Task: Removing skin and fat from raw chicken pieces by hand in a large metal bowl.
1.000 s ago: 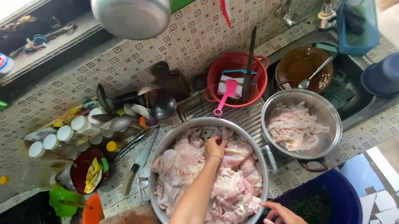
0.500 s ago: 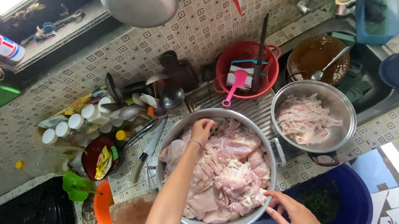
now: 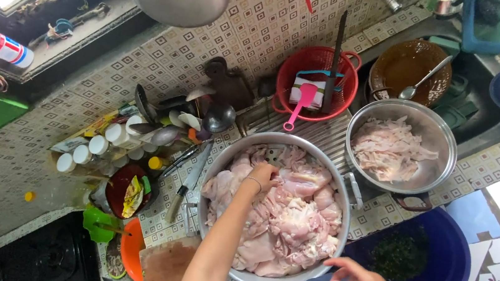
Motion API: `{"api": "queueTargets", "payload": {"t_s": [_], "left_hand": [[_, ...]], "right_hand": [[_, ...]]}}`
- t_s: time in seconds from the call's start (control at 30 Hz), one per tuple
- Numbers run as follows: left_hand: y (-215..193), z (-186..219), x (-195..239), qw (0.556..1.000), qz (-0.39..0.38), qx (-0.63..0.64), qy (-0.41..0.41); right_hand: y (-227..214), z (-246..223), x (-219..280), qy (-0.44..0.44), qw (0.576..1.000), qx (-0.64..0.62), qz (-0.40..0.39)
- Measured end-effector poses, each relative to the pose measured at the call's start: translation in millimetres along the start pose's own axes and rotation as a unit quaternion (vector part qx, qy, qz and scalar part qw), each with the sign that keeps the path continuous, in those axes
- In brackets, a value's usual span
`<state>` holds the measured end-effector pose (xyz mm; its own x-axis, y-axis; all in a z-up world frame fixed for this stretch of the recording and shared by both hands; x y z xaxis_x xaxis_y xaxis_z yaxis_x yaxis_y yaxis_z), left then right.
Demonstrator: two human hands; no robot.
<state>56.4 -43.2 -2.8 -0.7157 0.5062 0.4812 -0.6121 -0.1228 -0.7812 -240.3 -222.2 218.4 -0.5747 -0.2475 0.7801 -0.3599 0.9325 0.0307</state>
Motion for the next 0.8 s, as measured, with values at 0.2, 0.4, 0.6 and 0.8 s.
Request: {"api": "queueTargets", "payload": {"t_s": [0.2, 0.4, 0.6, 0.8], "left_hand": [[-15, 16, 23, 0.992, -0.058, 0.099, 0.046], [-77, 39, 83, 0.961, -0.033, 0.263, 0.074], [-168, 51, 165, 0.902, 0.092, 0.42, 0.039], [-179, 40, 245, 0.925, 0.304, 0.203, 0.103]], "right_hand": [[-38, 0, -10, -0.07, 0.989, 0.07, 0.109], [-41, -5, -8, -0.045, 0.989, 0.067, 0.123], [-30, -32, -6, -0.059, 0.989, 0.08, 0.11], [-6, -86, -9, -0.142, 0.972, 0.154, 0.105]]}}
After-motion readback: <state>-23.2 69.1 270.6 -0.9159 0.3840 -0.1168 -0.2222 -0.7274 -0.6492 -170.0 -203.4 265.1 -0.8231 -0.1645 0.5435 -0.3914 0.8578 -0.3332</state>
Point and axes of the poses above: each hand's wrist, its own x-axis away from the middle knuckle, its own y-axis out of the palm, z = x × y, the point moved 9 cm from there along -x, towards the middle knuckle, and after that the axes turned 5 degrees about z, right-handed, at the moved point
